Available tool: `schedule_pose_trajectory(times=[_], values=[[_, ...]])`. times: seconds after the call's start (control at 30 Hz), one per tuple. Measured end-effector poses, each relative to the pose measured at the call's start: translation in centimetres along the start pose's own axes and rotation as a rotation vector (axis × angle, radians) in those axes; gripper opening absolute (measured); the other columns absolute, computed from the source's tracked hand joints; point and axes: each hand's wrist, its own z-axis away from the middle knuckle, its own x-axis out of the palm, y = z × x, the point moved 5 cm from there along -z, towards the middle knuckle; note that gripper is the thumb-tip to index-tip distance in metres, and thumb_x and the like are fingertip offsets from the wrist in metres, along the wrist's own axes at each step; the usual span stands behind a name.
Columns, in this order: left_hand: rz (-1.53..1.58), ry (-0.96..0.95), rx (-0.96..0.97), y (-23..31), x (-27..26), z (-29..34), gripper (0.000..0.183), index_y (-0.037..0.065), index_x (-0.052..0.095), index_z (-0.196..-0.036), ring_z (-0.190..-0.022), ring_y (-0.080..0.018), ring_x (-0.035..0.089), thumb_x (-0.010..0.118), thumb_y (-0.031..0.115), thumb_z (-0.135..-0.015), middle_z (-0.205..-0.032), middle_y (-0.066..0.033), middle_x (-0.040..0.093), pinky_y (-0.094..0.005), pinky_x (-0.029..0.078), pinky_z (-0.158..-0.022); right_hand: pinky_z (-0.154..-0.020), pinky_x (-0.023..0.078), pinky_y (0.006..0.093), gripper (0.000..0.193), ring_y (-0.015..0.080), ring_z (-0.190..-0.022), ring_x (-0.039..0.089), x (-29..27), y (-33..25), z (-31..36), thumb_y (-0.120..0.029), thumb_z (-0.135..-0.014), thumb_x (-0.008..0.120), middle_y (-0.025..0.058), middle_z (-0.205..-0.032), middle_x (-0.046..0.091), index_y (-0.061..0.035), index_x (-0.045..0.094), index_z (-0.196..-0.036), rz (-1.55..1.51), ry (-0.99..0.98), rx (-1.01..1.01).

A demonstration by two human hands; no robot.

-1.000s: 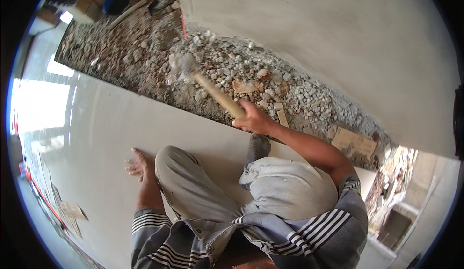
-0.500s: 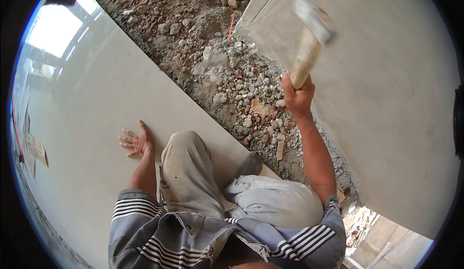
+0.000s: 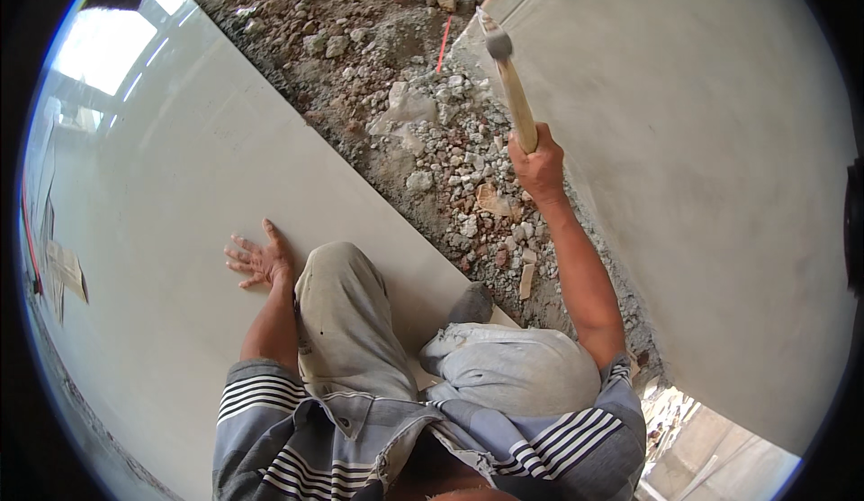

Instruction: The person sits on the floor and uses a hammer to break up and clear debris from the exposed subfloor area next to a large white tile. They repeatedly strike the rubble and remove small pieces by hand.

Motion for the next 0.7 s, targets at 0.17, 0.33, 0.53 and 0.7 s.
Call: schedule_pose_trajectory(times=[0.17, 0.33, 0.53, 0.7], values=[[0.01, 0.009, -0.012, 0.1, -0.2, -0.1, 0.101, 0.022, 0.012, -0.156, -0.149, -0.0343, -0.004, 0.032, 0.085, -0.08, -0.163, -0.0114, 0.002, -0.0715, -0.003, -0.107, -0.069, 0.053, 0.0497, 0.036, 0.0405, -0.082, 0.067, 1.0, 3.4, -0.7, -0.029, -0.082, 0.069, 0.0224, -0.087, 0.067, -0.0039, 0.057, -0.105, 0.503, -0.287, 0.166], [-0.022, 0.023, 0.001, -0.4, 0.6, -0.4, 0.101, 0.022, 0.012, -0.156, -0.149, -0.0346, -0.004, 0.031, 0.086, -0.08, -0.163, -0.0118, 0.003, -0.0722, -0.003, -0.107, -0.07, 0.053, 0.0497, 0.04, 0.0411, -0.082, 0.067, 1.6, 1.8, -0.3, -0.027, -0.083, 0.067, 0.0254, -0.087, 0.066, 0.0024, 0.057, -0.107, 0.478, -0.362, 0.338], [0.013, 0.008, 0.006, -0.1, 0.6, -0.3, 0.102, 0.021, 0.012, -0.156, -0.149, -0.0351, -0.004, 0.031, 0.086, -0.08, -0.163, -0.0116, 0.002, -0.0721, -0.003, -0.107, -0.07, 0.053, 0.0457, 0.033, 0.0359, -0.085, 0.069, 0.9, -1.3, 0.3, -0.024, -0.084, 0.065, 0.021, -0.09, 0.068, -0.0038, 0.058, -0.109, -0.09, -0.129, -0.07], [-0.006, 0.034, 0.009, -0.1, 0.0, -0.4, 0.101, 0.021, 0.013, -0.156, -0.149, -0.0353, -0.005, 0.031, 0.086, -0.08, -0.163, -0.0115, 0.001, -0.0715, -0.003, -0.107, -0.076, 0.052, 0.0497, 0.036, 0.0375, -0.09, 0.068, 1.9, 4.2, -0.6, -0.026, -0.084, 0.064, 0.023, -0.095, 0.068, 0.001, 0.059, -0.107, 0.627, -0.528, 0.48]])
